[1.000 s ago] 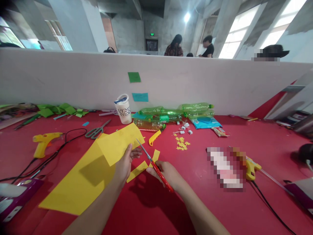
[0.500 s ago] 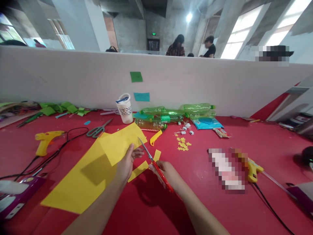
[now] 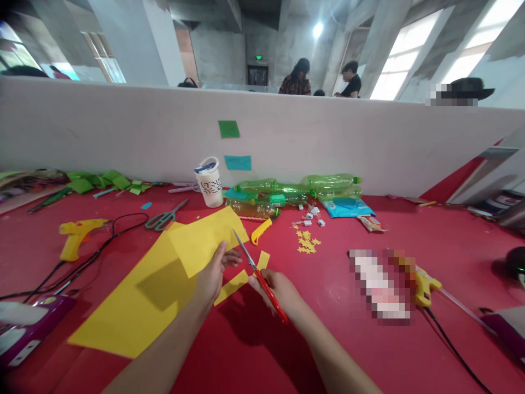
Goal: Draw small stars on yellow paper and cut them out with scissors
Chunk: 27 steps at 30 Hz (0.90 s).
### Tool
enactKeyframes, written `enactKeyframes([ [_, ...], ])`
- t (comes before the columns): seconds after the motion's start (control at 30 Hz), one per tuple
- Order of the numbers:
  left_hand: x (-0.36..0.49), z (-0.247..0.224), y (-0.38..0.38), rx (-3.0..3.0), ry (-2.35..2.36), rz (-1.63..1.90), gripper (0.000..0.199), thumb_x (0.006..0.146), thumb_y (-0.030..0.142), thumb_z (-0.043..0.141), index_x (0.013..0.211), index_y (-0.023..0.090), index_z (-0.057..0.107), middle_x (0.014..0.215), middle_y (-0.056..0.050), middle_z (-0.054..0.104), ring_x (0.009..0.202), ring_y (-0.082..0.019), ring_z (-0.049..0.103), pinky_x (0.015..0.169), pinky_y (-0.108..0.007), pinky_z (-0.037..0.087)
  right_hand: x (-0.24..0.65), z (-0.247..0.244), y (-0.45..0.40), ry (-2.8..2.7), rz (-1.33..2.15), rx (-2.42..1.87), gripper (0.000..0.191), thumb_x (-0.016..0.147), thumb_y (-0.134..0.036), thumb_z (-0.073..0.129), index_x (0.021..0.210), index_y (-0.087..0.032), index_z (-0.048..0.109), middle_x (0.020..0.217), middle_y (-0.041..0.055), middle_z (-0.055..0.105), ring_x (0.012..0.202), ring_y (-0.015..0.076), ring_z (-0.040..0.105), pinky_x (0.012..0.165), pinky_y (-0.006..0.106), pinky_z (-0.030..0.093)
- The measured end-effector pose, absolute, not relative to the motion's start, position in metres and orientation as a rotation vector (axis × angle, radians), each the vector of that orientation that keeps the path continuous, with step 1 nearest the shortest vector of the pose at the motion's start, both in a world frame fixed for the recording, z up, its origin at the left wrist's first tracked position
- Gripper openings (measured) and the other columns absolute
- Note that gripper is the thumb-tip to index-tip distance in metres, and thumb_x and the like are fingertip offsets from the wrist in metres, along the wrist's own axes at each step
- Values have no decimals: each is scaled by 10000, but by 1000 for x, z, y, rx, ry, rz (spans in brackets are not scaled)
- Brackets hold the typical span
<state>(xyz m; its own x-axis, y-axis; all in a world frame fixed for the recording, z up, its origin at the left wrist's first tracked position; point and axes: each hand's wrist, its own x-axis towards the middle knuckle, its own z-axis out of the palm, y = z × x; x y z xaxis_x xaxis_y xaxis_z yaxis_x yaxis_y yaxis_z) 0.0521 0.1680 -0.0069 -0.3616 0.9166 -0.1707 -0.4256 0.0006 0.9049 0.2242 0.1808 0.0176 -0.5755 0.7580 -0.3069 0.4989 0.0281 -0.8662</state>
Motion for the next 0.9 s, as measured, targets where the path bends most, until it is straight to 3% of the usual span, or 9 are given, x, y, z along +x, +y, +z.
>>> enactKeyframes([
  [0.4, 57, -9, 167, 625, 1185, 1538, 434, 814, 516, 477, 676, 135, 630, 676, -72, 677, 669, -162, 628, 638, -260, 437, 217, 2, 175, -1882, 1661, -1298, 485, 815, -655, 373, 714, -186, 441, 396, -77, 430, 274, 71, 390, 289, 164, 303],
  [0.9, 58, -10, 166, 656, 1223, 1484, 438, 789, 543, 493, 658, 149, 632, 664, -72, 677, 644, -174, 627, 640, -277, 443, 220, 4, 178, -1941, 1562, -1316, 467, 816, -642, 407, 700, -191, 422, 433, -66, 438, 319, 66, 412, 337, 168, 295],
])
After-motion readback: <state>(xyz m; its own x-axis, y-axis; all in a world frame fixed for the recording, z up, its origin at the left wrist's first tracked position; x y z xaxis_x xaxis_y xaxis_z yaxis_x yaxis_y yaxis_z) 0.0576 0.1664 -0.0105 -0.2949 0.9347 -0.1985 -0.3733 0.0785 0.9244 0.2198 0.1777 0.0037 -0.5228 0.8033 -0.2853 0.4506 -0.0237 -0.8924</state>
